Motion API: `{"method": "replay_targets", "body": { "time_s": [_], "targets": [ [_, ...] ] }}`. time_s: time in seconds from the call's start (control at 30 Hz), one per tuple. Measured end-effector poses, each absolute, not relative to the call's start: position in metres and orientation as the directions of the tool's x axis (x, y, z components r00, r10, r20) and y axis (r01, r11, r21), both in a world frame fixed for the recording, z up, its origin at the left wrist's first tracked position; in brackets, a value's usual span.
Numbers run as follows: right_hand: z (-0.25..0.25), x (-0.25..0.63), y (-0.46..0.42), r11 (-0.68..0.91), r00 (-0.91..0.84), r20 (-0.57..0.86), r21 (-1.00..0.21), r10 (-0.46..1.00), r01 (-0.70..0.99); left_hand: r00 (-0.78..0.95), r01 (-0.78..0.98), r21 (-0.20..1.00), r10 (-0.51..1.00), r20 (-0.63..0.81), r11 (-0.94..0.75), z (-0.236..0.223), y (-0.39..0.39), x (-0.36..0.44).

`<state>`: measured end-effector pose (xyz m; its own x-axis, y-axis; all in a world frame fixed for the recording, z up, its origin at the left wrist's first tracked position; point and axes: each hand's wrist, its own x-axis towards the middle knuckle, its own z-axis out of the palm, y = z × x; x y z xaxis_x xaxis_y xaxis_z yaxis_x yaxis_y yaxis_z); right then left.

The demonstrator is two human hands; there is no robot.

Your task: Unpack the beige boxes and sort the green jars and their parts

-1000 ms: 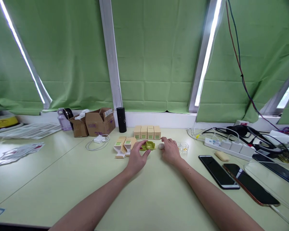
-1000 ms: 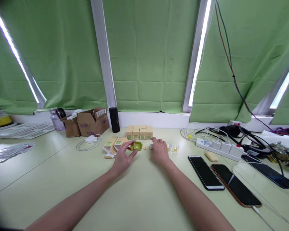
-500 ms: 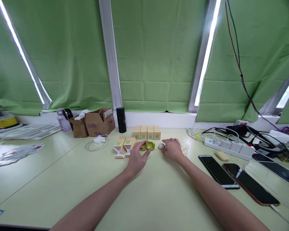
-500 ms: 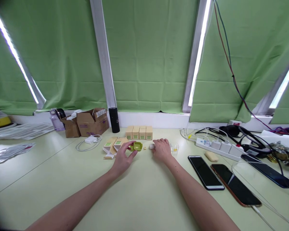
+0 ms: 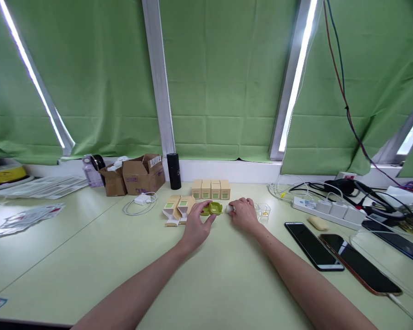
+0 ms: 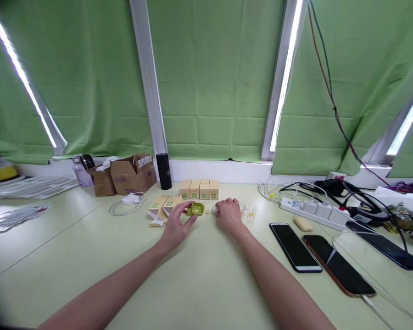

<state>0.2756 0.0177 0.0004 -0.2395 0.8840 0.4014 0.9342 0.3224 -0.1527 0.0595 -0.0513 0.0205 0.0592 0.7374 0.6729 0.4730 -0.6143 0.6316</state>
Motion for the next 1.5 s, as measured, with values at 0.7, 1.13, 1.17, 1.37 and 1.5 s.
{"method": "replay_targets", "body": {
  "time_s": [0.7,1.13,1.17,1.37,1.5],
  "targets": [
    [0.004,0.305,0.022,0.304,-0.262,0.379,-0.053,0.887,0.951,0.044,0.47,0.636,0.736,0.676,-0.612,0.021,-0.052,0.061],
    [0.003,0.304,0.016,0.312,-0.265,0.394,-0.06,0.88,0.948,0.045,0.47,0.644,0.745,0.666,-0.604,0.018,-0.05,0.061],
    [0.003,0.304,0.016,0.314,-0.266,0.394,-0.061,0.88,0.948,0.044,0.47,0.645,0.746,0.664,-0.602,0.018,-0.05,0.061],
    [0.004,0.301,0.016,0.318,-0.265,0.402,-0.071,0.876,0.945,0.045,0.465,0.639,0.738,0.674,-0.612,0.02,-0.052,0.061],
    [0.004,0.297,0.012,0.337,-0.274,0.435,-0.074,0.858,0.939,0.043,0.467,0.641,0.74,0.671,-0.608,0.021,-0.053,0.061]
  ]
}}
